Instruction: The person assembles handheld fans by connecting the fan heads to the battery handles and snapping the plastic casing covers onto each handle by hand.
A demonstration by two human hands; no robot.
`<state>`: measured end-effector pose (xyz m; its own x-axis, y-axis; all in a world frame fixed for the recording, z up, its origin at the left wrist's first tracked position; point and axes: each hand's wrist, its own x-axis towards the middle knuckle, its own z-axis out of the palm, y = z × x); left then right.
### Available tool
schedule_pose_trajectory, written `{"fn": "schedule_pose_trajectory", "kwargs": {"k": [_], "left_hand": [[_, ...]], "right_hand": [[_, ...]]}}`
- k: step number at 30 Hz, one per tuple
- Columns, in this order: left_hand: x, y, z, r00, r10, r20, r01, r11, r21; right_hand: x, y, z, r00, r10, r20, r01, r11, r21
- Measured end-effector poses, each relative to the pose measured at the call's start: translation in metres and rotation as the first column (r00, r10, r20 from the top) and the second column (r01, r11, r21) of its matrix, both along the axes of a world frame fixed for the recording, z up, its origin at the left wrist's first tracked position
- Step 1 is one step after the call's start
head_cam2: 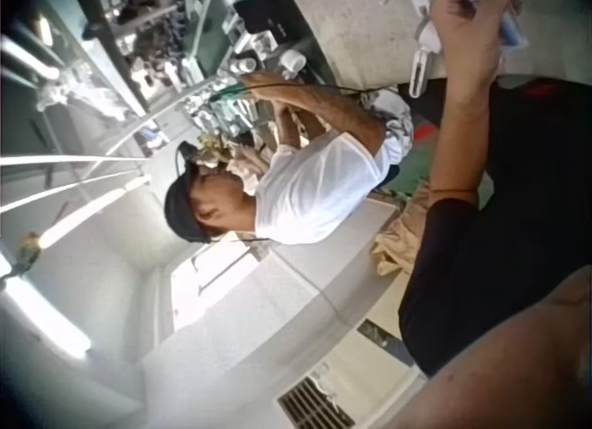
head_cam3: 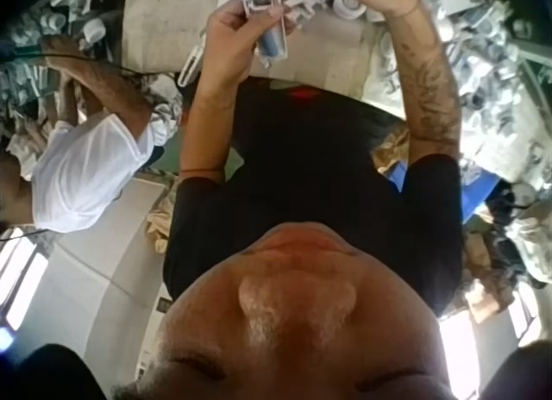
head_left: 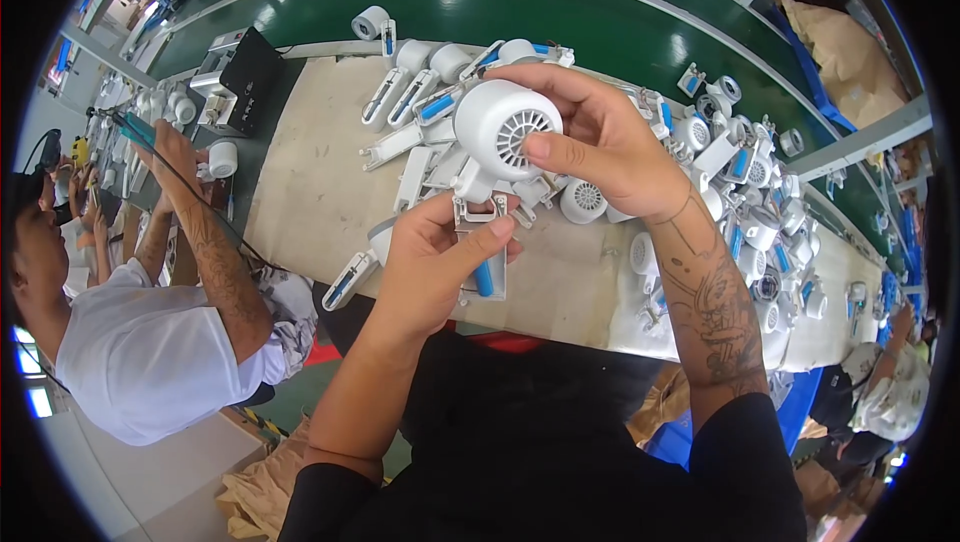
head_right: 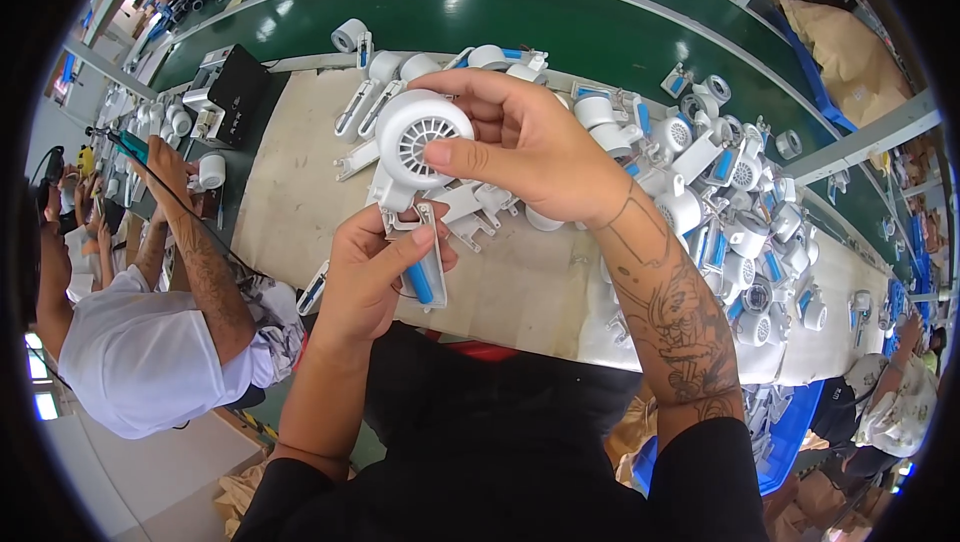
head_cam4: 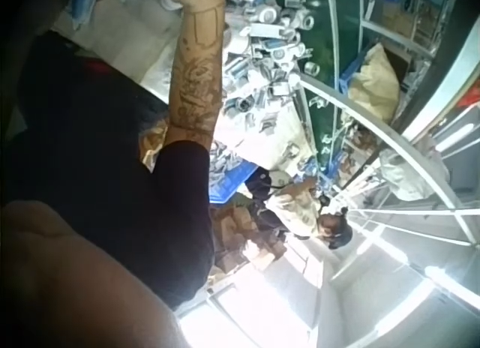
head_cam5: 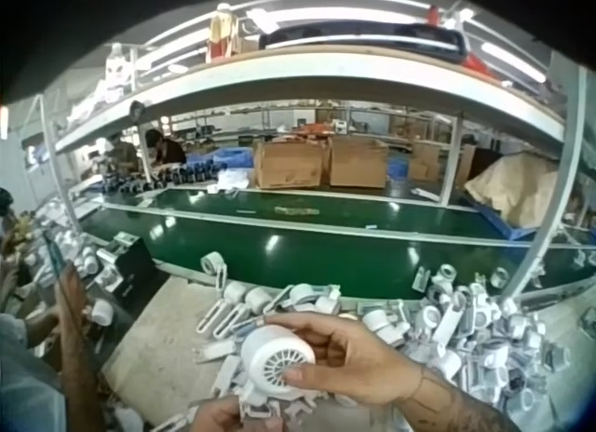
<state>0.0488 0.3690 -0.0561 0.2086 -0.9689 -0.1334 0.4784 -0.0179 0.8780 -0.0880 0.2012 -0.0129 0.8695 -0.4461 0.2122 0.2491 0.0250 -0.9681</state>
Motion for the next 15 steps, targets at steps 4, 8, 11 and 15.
{"fn": "schedule_pose_trajectory", "kwargs": {"k": [4, 8, 11, 15], "left_hand": [[-0.001, -0.001, 0.012, 1.0, 0.006, 0.009, -0.006, 1.0, 0.002], [-0.001, -0.004, 0.016, 0.999, -0.036, 0.04, 0.034, 0.998, 0.052], [0.002, -0.003, 0.011, 0.995, -0.091, 0.035, 0.088, 0.994, 0.07], [-0.005, -0.001, 0.015, 0.989, -0.142, 0.043, 0.138, 0.988, 0.072]], "right_hand": [[0.001, 0.001, -0.003, 1.0, -0.013, 0.001, 0.013, 0.999, 0.034], [0.0, 0.005, -0.005, 1.0, -0.012, 0.021, 0.012, 1.0, -0.016], [-0.002, 0.007, -0.005, 0.998, -0.026, 0.056, 0.024, 0.999, 0.03], [-0.012, 0.002, 0.0, 0.994, 0.086, -0.067, -0.082, 0.995, 0.05]]}}
